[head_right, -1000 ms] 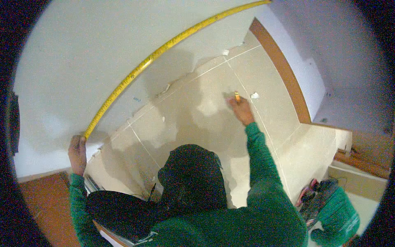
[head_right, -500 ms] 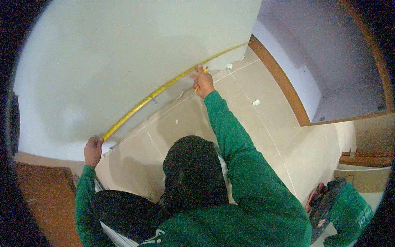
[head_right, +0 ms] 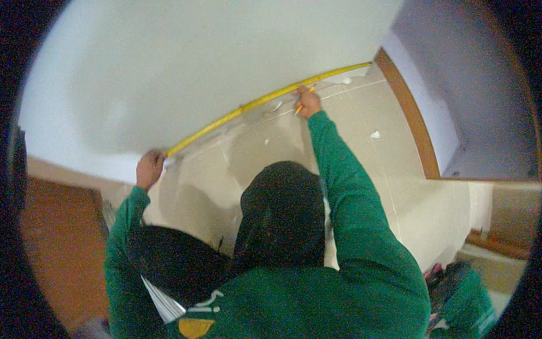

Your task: The person measures and marks a large drywall sheet using a tape measure and pencil. They position the sheet, take measurements, and mark lines for cutting.

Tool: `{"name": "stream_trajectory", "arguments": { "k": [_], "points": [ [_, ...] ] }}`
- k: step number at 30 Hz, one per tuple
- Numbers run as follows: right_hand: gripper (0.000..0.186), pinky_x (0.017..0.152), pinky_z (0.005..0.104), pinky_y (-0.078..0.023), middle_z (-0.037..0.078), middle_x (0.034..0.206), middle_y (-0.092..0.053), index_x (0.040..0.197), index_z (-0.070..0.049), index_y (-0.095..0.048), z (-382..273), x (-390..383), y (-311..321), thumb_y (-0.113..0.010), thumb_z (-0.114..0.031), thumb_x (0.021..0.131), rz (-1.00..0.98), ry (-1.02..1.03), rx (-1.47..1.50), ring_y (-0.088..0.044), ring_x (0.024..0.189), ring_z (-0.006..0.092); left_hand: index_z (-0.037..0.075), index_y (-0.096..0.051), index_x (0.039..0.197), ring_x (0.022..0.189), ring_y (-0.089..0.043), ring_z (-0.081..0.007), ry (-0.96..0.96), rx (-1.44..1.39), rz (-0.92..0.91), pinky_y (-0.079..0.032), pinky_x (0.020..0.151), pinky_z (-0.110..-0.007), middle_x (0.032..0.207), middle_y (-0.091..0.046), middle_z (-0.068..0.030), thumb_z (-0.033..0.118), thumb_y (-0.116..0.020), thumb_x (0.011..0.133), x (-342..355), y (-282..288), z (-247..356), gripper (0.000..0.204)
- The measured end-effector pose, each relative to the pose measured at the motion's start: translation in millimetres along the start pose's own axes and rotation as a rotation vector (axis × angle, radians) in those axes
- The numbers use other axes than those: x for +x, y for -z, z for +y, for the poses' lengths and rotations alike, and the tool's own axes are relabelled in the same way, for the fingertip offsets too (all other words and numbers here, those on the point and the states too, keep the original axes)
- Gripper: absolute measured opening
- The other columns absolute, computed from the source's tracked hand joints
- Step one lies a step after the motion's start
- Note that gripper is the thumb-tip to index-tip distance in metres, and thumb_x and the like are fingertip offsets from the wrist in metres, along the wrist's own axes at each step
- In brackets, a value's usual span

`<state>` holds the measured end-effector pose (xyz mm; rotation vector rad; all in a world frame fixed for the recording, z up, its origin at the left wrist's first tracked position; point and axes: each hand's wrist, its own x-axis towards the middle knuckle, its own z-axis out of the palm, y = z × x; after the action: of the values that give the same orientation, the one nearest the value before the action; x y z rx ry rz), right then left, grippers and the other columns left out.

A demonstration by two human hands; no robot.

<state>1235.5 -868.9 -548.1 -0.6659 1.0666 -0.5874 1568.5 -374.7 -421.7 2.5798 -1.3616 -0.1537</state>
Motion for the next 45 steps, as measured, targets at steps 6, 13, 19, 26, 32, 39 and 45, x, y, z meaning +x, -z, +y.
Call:
{"name": "stream_trajectory", "arguments": {
  "k": [6, 13, 19, 26, 32, 39, 45],
  "points": [
    [0.039, 0.058, 0.03, -0.043, 0.004, 0.09, -0.065, 0.118, -0.003, -0.07, 26, -49, -1, -0.052, -0.037, 0.112, -0.069, 0.127, -0.112, -0.05, 0.065, 0.0139, 0.007, -0.08, 0.103, 0.092, -0.072, -0.0416, 0.154, 0.026, -0.104, -0.058, 0.081, -0.053, 0.105, -0.075, -0.0171, 0.04, -0.065, 0.097, 11, 15, 32, 0.037],
    [0.054, 0.066, 0.0323, -0.05, 0.005, 0.085, -0.068, 0.107, 0.001, -0.076, 42, -134, -68, -0.049, -0.045, 0.112, -0.596, 0.233, -0.636, -0.058, 0.07, 0.0154, 0.011, -0.082, 0.11, 0.089, -0.074, -0.0391, 0.212, 0.076, -0.04, -0.059, 0.078, -0.051, 0.106, -0.076, -0.0172, 0.041, -0.064, 0.099, 11, 10, 23, 0.037],
    [0.053, 0.094, 0.0336, -0.054, 0.008, 0.099, -0.078, 0.112, 0.001, -0.078, 30, -159, -133, -0.053, -0.046, 0.11, -0.723, 0.723, -0.842, -0.069, 0.101, 0.019, 0.016, -0.083, 0.109, 0.082, -0.075, -0.0387, 0.31, 0.201, -0.125, -0.06, 0.073, -0.051, 0.097, -0.077, -0.0184, 0.052, -0.063, 0.099, 21, 17, 20, 0.042],
    [0.038, 0.106, 0.0364, -0.049, 0.006, 0.112, -0.078, 0.12, -0.006, -0.078, 29, -140, -167, -0.057, -0.036, 0.109, -0.964, 0.589, -1.026, -0.067, 0.113, 0.0202, 0.021, -0.083, 0.109, 0.087, -0.076, -0.0379, 0.291, 0.218, -0.204, -0.061, 0.076, -0.052, 0.093, -0.078, -0.0152, 0.059, -0.062, 0.097, 26, 15, 6, 0.045],
    [0.027, 0.091, 0.0335, -0.053, 0.005, 0.103, -0.075, 0.113, -0.007, -0.076, 60, -129, -180, -0.063, -0.028, 0.105, -0.933, 0.743, -0.973, -0.067, 0.099, 0.0167, 0.016, -0.083, 0.105, 0.087, -0.076, -0.0377, 0.343, 0.199, -0.272, -0.06, 0.076, -0.052, 0.093, -0.078, -0.0155, 0.064, -0.064, 0.095, 27, 14, 6, 0.052],
    [0.022, 0.085, 0.0304, -0.051, 0.003, 0.099, -0.068, 0.117, -0.006, -0.071, 80, -142, -209, -0.066, -0.024, 0.105, -1.115, 0.829, -0.992, -0.06, 0.093, 0.0131, 0.013, -0.083, 0.105, 0.091, -0.076, -0.0386, 0.345, 0.25, -0.28, -0.06, 0.079, -0.052, 0.098, -0.079, -0.0156, 0.067, -0.066, 0.092, 32, 12, -1, 0.058],
    [0.02, 0.08, 0.0321, -0.053, 0.004, 0.096, -0.069, 0.115, -0.005, -0.071, 108, -121, -219, -0.066, -0.021, 0.103, -1.098, 1.005, -0.902, -0.063, 0.087, 0.015, 0.013, -0.082, 0.109, 0.097, -0.076, -0.0374, 0.363, 0.261, -0.277, -0.06, 0.084, -0.052, 0.106, -0.079, -0.0153, 0.062, -0.069, 0.091, 45, 19, 10, 0.054]
  ]
}}
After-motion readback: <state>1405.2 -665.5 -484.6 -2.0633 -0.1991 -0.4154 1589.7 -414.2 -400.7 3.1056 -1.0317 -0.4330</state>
